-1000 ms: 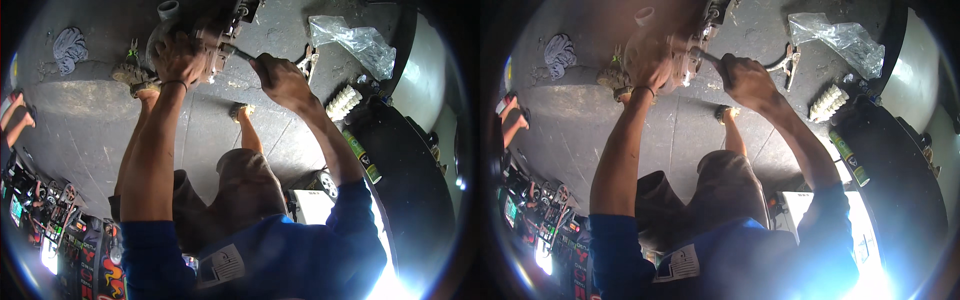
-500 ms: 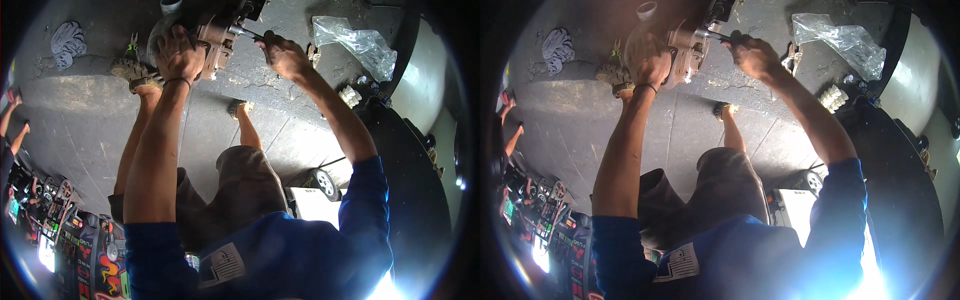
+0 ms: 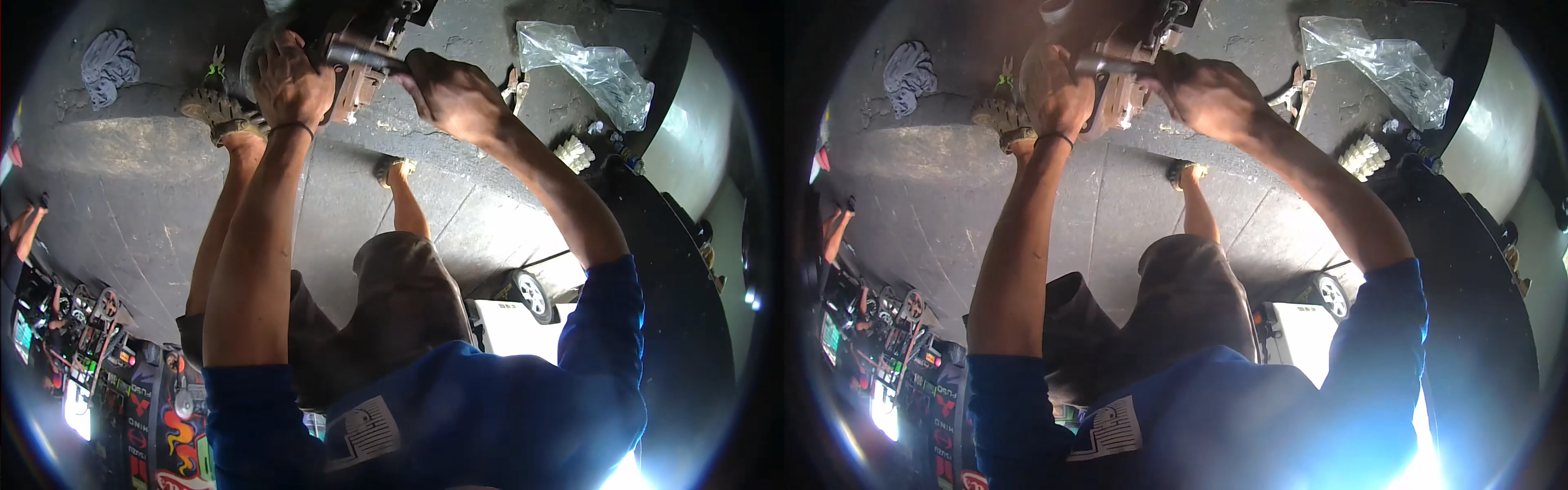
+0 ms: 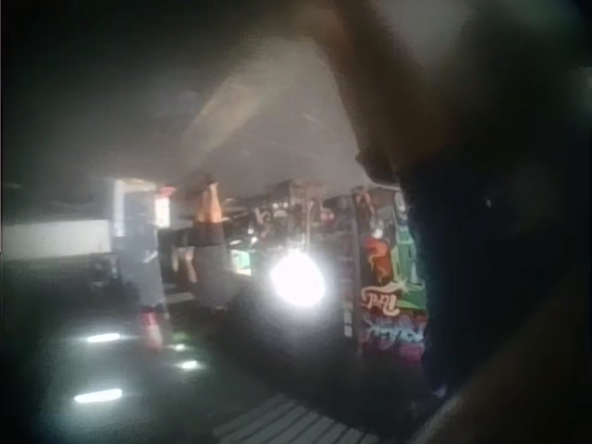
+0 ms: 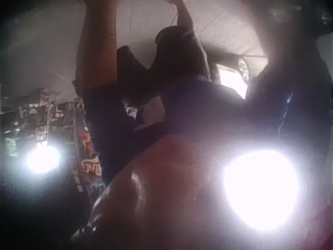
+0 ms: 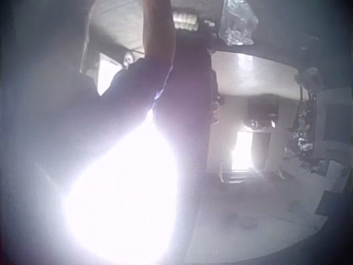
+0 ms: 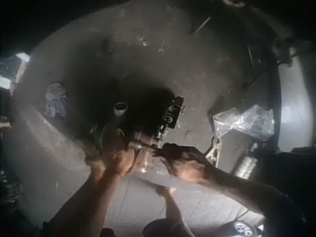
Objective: The person uses pliers and a socket wrench to work on a turbocharger on the floor, adjusting bolts and mechanical components.
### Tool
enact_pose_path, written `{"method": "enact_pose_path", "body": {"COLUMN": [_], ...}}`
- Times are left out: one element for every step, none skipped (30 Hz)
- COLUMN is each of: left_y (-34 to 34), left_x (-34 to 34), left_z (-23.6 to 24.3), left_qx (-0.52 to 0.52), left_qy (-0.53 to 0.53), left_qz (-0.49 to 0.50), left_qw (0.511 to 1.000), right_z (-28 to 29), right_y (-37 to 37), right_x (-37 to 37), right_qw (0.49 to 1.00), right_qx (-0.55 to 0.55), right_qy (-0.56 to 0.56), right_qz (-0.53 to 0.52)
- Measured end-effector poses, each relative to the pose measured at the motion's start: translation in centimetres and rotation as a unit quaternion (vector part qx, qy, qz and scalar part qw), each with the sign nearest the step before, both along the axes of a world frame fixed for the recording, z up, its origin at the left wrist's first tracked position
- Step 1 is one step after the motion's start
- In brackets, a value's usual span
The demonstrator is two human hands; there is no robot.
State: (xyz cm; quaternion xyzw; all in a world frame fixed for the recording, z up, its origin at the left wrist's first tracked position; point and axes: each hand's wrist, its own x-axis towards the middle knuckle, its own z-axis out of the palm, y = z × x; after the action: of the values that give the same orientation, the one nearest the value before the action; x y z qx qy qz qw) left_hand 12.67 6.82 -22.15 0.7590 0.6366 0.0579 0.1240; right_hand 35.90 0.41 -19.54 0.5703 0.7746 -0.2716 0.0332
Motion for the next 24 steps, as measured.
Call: {"method": "enact_pose_path", "body": {"left_y": [0.8,1.5,1.4,1.0,1.1,1.0,0.2,-0.1,-0.1,1.0,1.3,1.6,1.3,0.9,0.2,0.0,0.6,0.8,0.3,0.6,0.7,1.2,1.2,1.2], "left_x": [0.2,1.4,2.6,3.8,2.4,1.0,1.0,1.0,0.9,0.7,0.3,-0.1,0.6,3.2,4.5,3.7,1.5,1.6,1.4,1.1,0.6,0.5,1.3,2.1], "left_z": [0.3,0.0,-0.6,-1.1,-1.2,-1.4,-1.0,-0.9,-0.8,-0.6,-0.5,-0.4,-0.6,-0.3,-0.3,-0.5,-0.6,-1.0,-0.9,-0.7,-0.5,-0.1,-0.1,-0.1], "left_qx": [0.011,0.017,0.006,-0.008,-0.002,0.003,-0.003,-0.01,-0.022,-0.018,-0.011,0.003,0.01,0.001,-0.006,-0.018,-0.019,-0.009,-0.02,-0.016,-0.013,-0.007,-0.018,-0.029], "left_qy": [-0.01,-0.025,-0.043,-0.062,-0.049,-0.026,-0.013,-0.011,-0.017,-0.022,-0.017,-0.018,-0.031,-0.041,-0.057,-0.043,-0.01,-0.028,-0.026,-0.022,-0.019,-0.016,-0.021,-0.025], "left_qz": [0.003,0.0,0.007,0.012,0.015,0.017,0.017,0.018,0.024,0.029,0.03,0.029,0.025,0.031,0.023,0.024,0.037,0.034,0.029,0.027,0.026,0.026,0.027,0.028], "left_qw": [1.0,1.0,0.999,0.998,0.999,1.0,1.0,1.0,0.999,0.999,0.999,0.999,0.999,0.999,0.998,0.999,0.999,0.999,0.999,0.999,0.999,1.0,0.999,0.999], "right_z": [-0.9,-3.2,-5.6,-8.0,-5.9,-3.6,-2.3,-2.9,-2.2,-0.2,0.8,-0.5,-1.7,-5.7,-9.2,-9.3,-5.3,-4.3,-3.5,-2.2,-0.5,0.5,-0.7,-3.1], "right_y": [0.2,-0.3,-1.0,-1.8,-0.7,0.2,-0.2,-0.9,-1.8,-1.1,-0.5,-0.6,-0.6,-1.0,-2.2,-4.4,-1.0,0.2,-0.4,-0.2,-0.4,-0.1,-0.2,-0.2], "right_x": [0.9,2.8,5.0,7.3,5.1,3.1,2.6,2.5,2.4,1.9,1.4,1.8,3.1,6.3,8.4,6.3,2.7,3.3,3.0,2.4,1.6,1.3,2.8,4.6], "right_qw": [0.99,0.978,0.959,0.933,0.968,0.989,0.996,0.989,0.99,0.989,0.986,0.977,0.981,0.922,0.806,0.953,0.993,0.995,0.997,0.997,0.995,0.989,0.99,0.993], "right_qx": [-0.068,-0.077,-0.083,-0.083,-0.081,-0.076,-0.078,0.132,0.124,0.115,0.106,0.082,-0.006,-0.148,-0.271,-0.07,0.113,0.097,0.065,0.063,0.047,0.036,0.035,0.013], "right_qy": [0.122,0.18,0.243,0.303,0.2,0.093,-0.027,0.059,0.062,0.094,0.128,0.199,0.185,0.27,0.347,0.15,0.006,0.004,0.005,0.01,0.075,0.138,0.13,0.104], "right_qz": [-0.011,-0.068,-0.124,-0.173,-0.128,-0.083,-0.04,-0.022,-0.022,-0.015,-0.008,0.006,-0.064,-0.235,-0.395,-0.255,-0.02,-0.027,-0.039,-0.036,-0.039,-0.045,-0.047,-0.055]}}
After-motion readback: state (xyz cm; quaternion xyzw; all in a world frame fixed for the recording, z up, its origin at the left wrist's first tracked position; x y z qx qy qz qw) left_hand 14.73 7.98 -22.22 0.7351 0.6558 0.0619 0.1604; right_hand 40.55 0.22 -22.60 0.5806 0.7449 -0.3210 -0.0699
